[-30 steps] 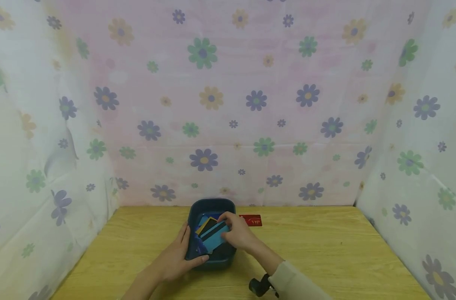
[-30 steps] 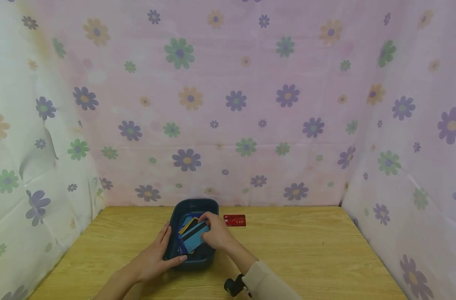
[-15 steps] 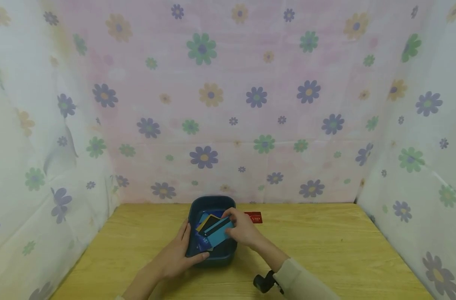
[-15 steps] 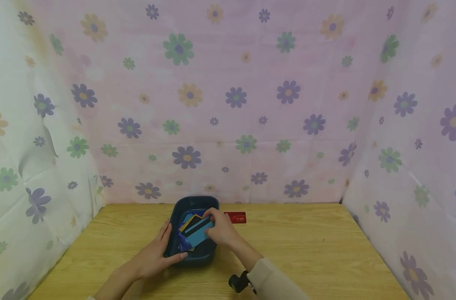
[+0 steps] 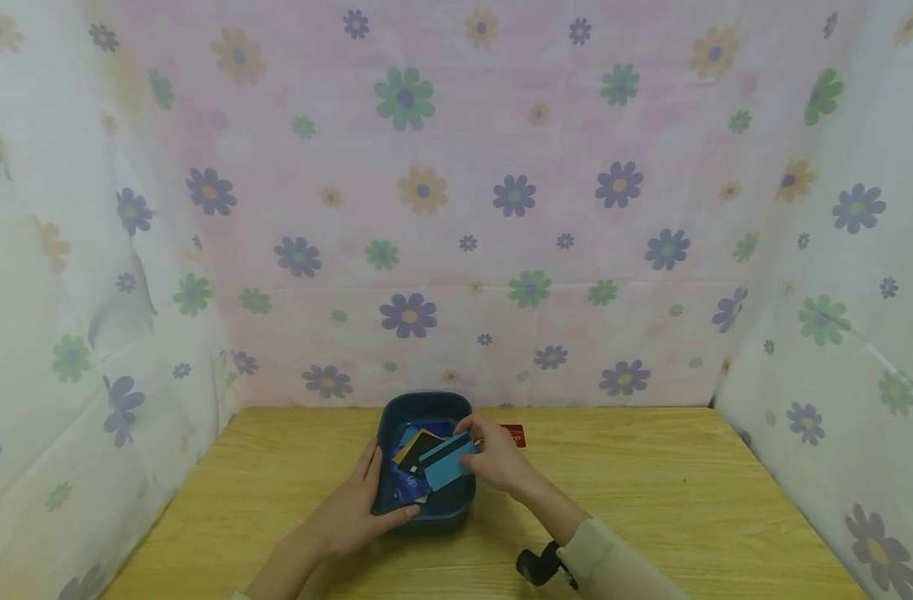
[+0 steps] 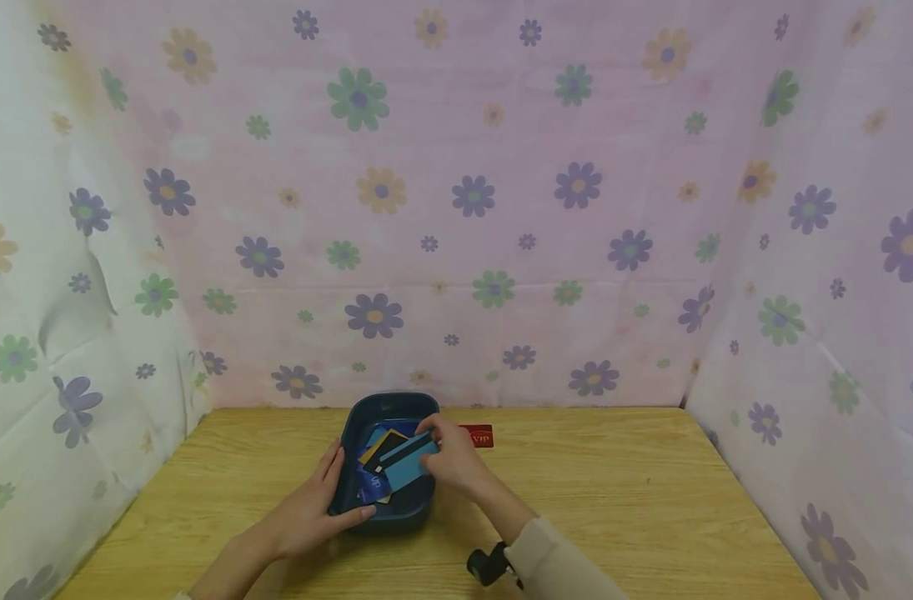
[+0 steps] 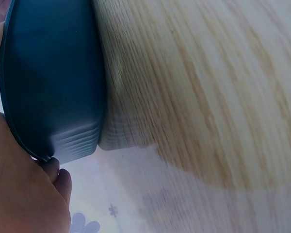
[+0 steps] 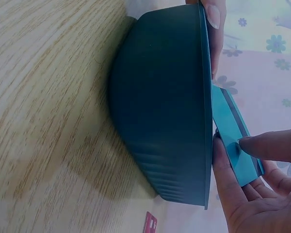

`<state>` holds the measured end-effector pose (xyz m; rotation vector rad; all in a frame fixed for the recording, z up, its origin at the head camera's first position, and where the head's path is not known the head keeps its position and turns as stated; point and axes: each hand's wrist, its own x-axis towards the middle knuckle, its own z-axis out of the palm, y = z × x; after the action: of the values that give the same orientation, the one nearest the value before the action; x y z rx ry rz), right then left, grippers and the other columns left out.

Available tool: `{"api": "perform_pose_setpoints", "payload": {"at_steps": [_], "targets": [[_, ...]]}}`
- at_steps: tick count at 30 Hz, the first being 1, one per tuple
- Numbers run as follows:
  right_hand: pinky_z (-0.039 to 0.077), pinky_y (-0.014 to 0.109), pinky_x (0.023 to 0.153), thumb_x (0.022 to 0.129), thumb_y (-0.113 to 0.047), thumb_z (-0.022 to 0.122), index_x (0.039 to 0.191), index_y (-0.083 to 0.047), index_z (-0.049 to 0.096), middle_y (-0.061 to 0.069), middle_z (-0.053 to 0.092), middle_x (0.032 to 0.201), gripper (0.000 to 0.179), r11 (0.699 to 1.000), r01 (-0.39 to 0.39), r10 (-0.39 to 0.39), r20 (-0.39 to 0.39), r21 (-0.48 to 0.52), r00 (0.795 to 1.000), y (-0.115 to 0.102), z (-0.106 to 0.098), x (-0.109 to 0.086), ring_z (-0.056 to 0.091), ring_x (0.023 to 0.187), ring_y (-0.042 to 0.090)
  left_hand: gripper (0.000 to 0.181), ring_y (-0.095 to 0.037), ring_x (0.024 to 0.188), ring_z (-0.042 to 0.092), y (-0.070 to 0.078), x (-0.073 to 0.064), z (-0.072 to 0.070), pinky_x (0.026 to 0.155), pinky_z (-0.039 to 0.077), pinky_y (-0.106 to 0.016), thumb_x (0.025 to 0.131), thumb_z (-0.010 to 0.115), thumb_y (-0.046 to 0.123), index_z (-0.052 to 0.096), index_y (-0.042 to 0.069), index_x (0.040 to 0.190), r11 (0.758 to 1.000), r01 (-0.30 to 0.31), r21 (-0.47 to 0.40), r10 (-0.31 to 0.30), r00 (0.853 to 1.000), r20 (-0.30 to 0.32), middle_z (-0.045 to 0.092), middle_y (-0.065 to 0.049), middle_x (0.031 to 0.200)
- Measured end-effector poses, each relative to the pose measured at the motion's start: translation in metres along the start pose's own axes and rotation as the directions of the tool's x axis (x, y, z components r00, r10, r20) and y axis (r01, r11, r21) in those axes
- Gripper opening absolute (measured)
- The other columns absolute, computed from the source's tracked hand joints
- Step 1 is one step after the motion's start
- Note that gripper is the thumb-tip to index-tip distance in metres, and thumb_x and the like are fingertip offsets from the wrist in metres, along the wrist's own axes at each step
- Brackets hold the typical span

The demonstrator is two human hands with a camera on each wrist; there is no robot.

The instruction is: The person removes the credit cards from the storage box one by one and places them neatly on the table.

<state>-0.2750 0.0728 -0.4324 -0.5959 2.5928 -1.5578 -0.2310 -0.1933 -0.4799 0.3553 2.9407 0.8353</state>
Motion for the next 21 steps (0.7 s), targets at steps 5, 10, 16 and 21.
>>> {"api": "perform_pose_setpoints", "payload": {"at_steps": [5,10,16,21], "targets": [[0.055,0.046,0.081,0.085,0.005,0.072,0.117,-0.007,0.065,0.013,0.063,0.109,0.035,1.000,-0.001,0.000,-0.017,-0.019,1.000,0.002,-0.003,0.000,0.063,0.099,0.031,0.125,-0.047,0.149,0.029,-0.001,0.000,0.001,0.114,0.035,-0.061,0.085,0.061,0.078,0.004,0.001,0.163,1.000,0.002,-0.012,-0.002,1.000,0.004,-0.004,-0.018,0.171],[0.054,0.049,0.084,0.084,0.007,0.072,0.117,-0.004,0.064,0.015,0.064,0.111,0.035,1.000,0.022,-0.022,-0.021,0.000,1.000,0.007,-0.007,-0.001,0.064,0.104,0.035,0.125,-0.047,0.149,0.029,0.000,0.000,0.000,0.114,0.035,-0.061,0.085,0.061,0.078,0.005,0.000,0.163,1.000,-0.007,-0.007,0.007,1.000,0.001,-0.002,-0.020,0.171],[0.052,0.054,0.090,0.084,0.007,0.071,0.117,-0.003,0.064,0.019,0.064,0.123,0.035,1.000,0.022,-0.022,-0.022,0.015,1.000,0.009,-0.010,-0.004,0.062,0.108,0.036,0.123,-0.048,0.149,0.027,0.001,-0.001,-0.001,0.114,0.034,-0.062,0.086,0.063,0.076,0.006,-0.001,0.163,1.000,-0.011,-0.015,0.011,1.000,0.002,-0.002,-0.020,0.171],[0.054,0.043,0.079,0.084,0.009,0.071,0.116,-0.002,0.063,0.016,0.066,0.108,0.034,0.999,0.038,-0.038,-0.028,0.021,0.999,0.012,-0.014,-0.002,0.062,0.093,0.029,0.124,-0.049,0.148,0.028,0.000,-0.001,-0.001,0.113,0.035,-0.062,0.085,0.063,0.077,0.006,-0.001,0.163,1.000,-0.011,-0.019,0.011,1.000,0.000,-0.003,-0.020,0.171]]}}
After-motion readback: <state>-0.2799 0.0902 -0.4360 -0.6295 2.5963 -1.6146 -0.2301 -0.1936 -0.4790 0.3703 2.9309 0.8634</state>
